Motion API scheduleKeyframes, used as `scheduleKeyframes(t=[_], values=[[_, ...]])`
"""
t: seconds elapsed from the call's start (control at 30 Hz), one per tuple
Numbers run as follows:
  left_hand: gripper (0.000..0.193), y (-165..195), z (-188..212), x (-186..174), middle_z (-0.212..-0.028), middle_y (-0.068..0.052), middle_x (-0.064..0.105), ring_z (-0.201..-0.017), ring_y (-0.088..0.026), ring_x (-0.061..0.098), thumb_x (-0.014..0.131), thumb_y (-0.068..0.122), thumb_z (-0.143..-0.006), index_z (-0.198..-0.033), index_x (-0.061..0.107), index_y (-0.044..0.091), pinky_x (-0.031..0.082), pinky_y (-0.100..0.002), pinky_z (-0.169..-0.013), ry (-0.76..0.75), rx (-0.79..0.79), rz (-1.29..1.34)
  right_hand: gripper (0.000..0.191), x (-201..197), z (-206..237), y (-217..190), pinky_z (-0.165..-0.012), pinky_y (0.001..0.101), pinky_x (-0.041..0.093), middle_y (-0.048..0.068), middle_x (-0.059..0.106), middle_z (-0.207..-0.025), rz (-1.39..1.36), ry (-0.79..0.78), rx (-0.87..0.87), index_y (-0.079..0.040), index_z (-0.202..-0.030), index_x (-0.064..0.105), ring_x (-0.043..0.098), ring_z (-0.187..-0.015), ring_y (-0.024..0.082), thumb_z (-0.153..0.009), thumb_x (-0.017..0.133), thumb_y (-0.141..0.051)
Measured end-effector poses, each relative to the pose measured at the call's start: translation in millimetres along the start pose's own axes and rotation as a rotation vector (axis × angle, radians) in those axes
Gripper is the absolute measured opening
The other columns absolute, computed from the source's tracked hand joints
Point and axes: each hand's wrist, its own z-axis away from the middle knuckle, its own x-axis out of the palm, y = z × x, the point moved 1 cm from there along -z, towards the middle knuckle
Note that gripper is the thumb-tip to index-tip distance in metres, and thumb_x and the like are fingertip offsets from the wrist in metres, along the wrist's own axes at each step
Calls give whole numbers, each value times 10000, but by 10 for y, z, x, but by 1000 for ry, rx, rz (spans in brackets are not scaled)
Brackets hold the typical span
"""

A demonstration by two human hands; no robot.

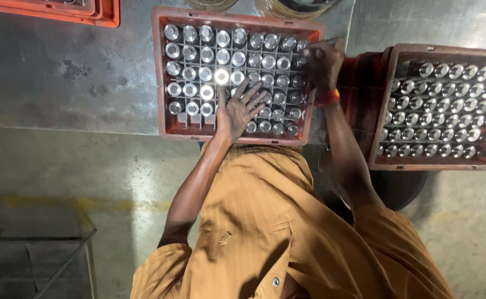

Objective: The person fills small metal cups in a red crate with dark granular material from nearby buckets. They scoop the material by hand and place it into each cup, then wipe the crate surface with a cloth.

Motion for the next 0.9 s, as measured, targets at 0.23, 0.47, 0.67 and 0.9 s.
scheduleKeyframes(t=[0.23,0.47,0.67,0.9], values=[[1063,309,70,-54,-1642,-226,368,-1495,-383,410,246,839,-911,-1652,192,78,337,-515,-1221,66,55,27,204,120,-909,-397,-824,356,586,111,746,-1067,-89,120,61,-49,-1166,723,724,-964,209,-1025,737,-196],[913,557,-17,-37,-1594,-201,454,-1368,-351,536,288,741,-982,-1636,291,104,418,-447,-1101,22,65,-33,402,771,-2178,-537,-918,475,518,263,683,-1168,368,-543,42,-28,-1229,680,662,-1058,435,-845,732,-135],[837,487,-68,-62,-1462,-189,572,-1167,-280,614,262,676,-1019,-1618,359,100,481,-404,-1003,34,46,33,340,964,-2104,-509,-857,522,511,278,679,-1065,413,-969,69,-52,-1226,638,654,-973,459,-916,623,-190],[808,365,-91,-182,-1345,-182,631,-1104,-277,633,286,665,-1043,-1570,429,69,473,-392,-958,32,41,13,362,798,-2163,-550,-708,565,532,280,710,-831,479,-276,-22,-44,-961,744,677,-752,473,-1078,581,-346]])
